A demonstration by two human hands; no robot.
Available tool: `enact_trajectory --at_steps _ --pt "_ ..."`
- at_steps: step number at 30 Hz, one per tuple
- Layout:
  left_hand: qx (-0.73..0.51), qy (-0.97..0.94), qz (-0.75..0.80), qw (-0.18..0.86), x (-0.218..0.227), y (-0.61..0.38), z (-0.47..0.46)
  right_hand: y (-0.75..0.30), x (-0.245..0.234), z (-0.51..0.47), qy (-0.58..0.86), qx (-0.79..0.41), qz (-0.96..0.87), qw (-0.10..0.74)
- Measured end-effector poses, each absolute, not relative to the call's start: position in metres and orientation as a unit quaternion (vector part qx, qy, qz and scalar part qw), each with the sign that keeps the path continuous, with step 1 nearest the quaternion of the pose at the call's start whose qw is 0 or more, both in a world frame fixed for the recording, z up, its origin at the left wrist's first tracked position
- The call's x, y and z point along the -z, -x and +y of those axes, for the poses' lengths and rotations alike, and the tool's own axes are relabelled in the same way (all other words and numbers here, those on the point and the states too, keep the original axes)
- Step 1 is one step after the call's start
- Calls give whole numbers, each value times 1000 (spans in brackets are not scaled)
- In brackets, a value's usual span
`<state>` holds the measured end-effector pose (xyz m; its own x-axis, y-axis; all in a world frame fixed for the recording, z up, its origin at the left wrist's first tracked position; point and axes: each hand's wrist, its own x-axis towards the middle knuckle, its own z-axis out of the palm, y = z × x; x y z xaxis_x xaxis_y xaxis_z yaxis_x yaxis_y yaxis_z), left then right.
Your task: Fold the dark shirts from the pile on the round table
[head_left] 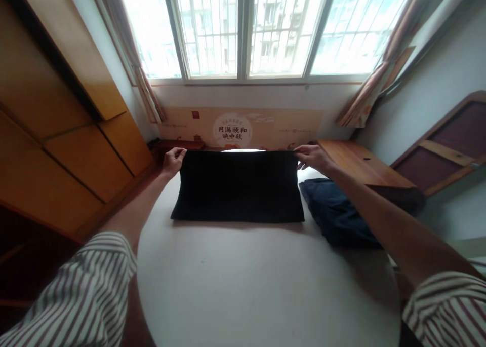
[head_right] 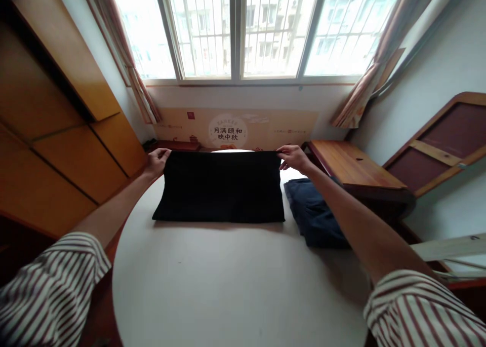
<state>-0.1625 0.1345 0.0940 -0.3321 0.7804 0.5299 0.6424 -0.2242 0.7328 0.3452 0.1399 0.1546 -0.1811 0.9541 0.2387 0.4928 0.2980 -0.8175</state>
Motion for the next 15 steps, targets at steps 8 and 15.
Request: enact_trajectory --at_steps 8,15 --pt "-490 -549 674 58 -67 160 218 -311 -133 195 569 -207 -729 320" --pt "-435 -610 662 36 -70 134 207 -282 -115 172 558 -126 -788 229"
